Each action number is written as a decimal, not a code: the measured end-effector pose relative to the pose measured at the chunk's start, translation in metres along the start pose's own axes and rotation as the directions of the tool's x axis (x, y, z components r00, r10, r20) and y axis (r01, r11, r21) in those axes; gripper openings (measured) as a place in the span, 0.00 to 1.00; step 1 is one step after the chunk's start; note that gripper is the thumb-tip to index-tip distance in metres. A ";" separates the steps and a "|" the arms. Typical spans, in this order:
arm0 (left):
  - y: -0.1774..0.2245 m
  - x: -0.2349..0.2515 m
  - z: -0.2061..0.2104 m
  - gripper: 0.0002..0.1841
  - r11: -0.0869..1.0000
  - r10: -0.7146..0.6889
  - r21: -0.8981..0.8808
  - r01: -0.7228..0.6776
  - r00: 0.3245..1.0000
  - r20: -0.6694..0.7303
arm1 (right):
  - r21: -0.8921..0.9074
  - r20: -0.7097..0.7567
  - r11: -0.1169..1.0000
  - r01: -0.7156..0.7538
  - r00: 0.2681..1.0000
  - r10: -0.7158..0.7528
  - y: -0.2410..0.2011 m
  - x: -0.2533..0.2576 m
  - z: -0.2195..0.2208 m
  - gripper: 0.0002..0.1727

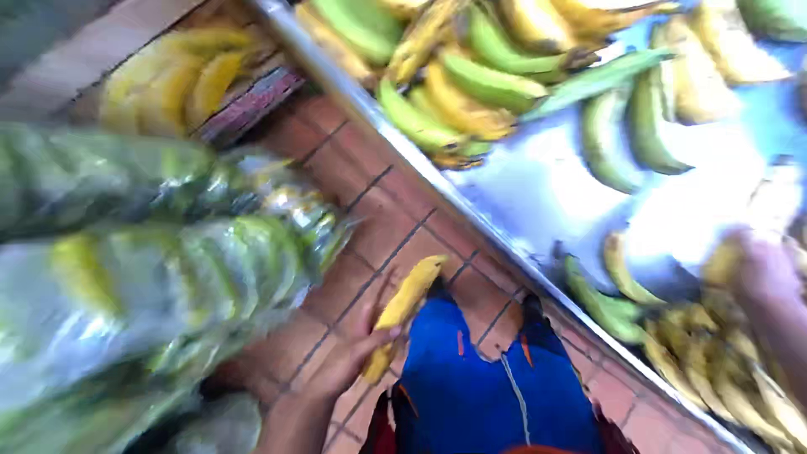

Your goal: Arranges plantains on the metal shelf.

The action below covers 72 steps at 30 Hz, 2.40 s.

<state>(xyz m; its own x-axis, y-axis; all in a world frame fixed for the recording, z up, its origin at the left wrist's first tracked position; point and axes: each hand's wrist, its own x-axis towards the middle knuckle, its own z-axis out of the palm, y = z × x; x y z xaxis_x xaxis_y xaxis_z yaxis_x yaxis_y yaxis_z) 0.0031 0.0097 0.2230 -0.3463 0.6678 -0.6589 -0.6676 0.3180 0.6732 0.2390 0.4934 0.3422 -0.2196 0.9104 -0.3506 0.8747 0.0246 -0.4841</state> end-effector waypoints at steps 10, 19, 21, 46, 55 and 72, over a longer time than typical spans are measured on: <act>0.055 0.004 0.240 0.35 0.664 -0.005 0.713 -0.227 0.951 0.308 | 0.120 0.557 0.956 0.269 0.778 -0.289 0.250 -0.271 -0.068 0.31; 0.050 0.058 0.581 0.36 -0.174 -0.032 0.609 -0.774 0.622 0.782 | 0.284 0.197 0.858 0.428 0.850 -0.489 0.368 -0.265 -0.189 0.27; 0.024 0.074 0.641 0.35 -0.217 -0.105 0.558 -0.801 0.587 0.803 | 0.331 0.153 0.834 0.441 0.847 -0.509 0.395 -0.262 -0.209 0.27; -0.066 0.103 0.669 0.15 -0.200 0.353 0.568 -0.798 0.482 0.802 | -0.007 -0.080 0.911 0.412 0.908 -0.411 0.337 -0.035 -0.288 0.28; -0.082 0.055 0.565 0.11 0.532 0.539 0.714 -0.456 0.832 0.129 | -0.327 -0.007 0.774 0.542 0.818 -0.575 0.333 0.022 -0.223 0.29; -0.048 0.089 0.448 0.14 0.759 0.208 0.636 -0.141 0.978 -0.031 | -0.378 -0.126 0.865 0.331 0.907 -0.402 0.334 0.012 -0.232 0.26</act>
<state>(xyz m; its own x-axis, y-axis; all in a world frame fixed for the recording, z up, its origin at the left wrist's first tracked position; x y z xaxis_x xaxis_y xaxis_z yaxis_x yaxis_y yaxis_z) 0.2995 0.3559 0.2825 -0.4977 0.6981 -0.5147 -0.0384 0.5751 0.8172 0.6287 0.6079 0.3626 -0.4962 0.8679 -0.0224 0.8472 0.4783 -0.2312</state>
